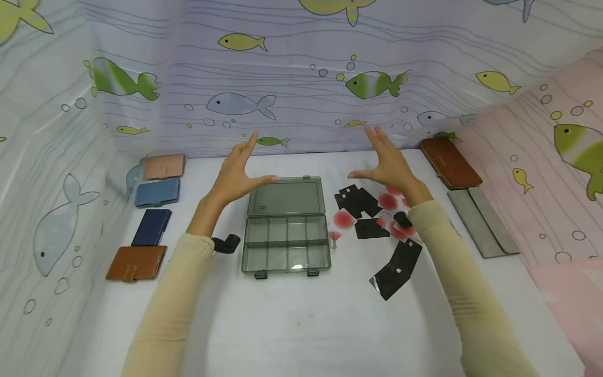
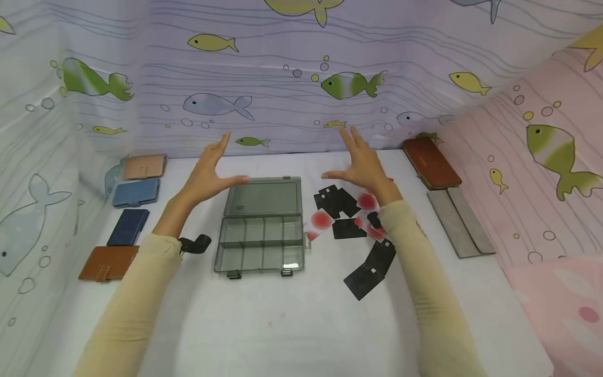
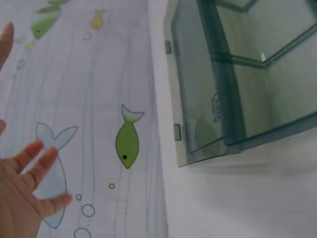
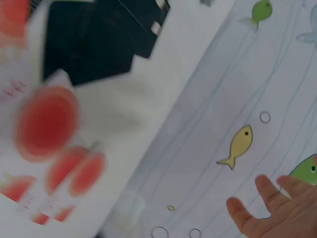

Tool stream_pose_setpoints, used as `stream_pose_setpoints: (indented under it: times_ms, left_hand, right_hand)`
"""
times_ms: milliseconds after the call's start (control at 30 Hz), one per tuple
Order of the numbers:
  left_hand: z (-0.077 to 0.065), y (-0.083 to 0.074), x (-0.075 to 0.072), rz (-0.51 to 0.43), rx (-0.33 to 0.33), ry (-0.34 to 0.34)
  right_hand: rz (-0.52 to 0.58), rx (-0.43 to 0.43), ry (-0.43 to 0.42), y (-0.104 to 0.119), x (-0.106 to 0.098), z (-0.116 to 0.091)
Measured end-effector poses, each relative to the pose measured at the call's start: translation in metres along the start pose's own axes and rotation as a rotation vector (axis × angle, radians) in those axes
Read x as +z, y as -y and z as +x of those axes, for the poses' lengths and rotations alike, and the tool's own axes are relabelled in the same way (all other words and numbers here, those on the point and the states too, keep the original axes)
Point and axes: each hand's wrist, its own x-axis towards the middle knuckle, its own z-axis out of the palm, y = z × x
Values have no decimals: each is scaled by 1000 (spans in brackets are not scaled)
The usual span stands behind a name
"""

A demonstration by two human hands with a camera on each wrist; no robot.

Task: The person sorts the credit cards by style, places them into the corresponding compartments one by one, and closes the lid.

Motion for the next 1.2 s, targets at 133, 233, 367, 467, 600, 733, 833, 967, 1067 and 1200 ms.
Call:
stream_pose_setpoints:
  times_ms: [133,233,367,467,600,733,833,967,1067,1200]
  left_hand:
    - [-32,5,-2,-239,75,7]
    - [-56,15,2,-318,101,31]
    - [-82,29,13,-370,80,78]
    - [-97,36,23,-377,47,112]
    - [-115,41,30,-367,25,146]
    - [-128,51,36,-369,22,158]
    - [-133,64,40,-355,27,164]
    - [-137,78,45,-341,23,191]
    - [-140,84,48,-350,14,208]
    - [-142,86,50,-357,16,218]
  right_hand:
    - [157,-9,25,-12,14,-34]
    - [222,-4,64,-21,25,-59]
    - [271,18,131,-38,38,-88]
    - [272,26,168,-49,48,-103]
    - [231,1,201,-59,56,-115]
    - [167,-3,219,-62,59,-117]
    - [111,-8,227,-63,59,-115]
    - [48,-21,234,-61,59,-110]
    - [34,-20,238,-58,59,-107]
    - [45,-5,253,-57,60,-107]
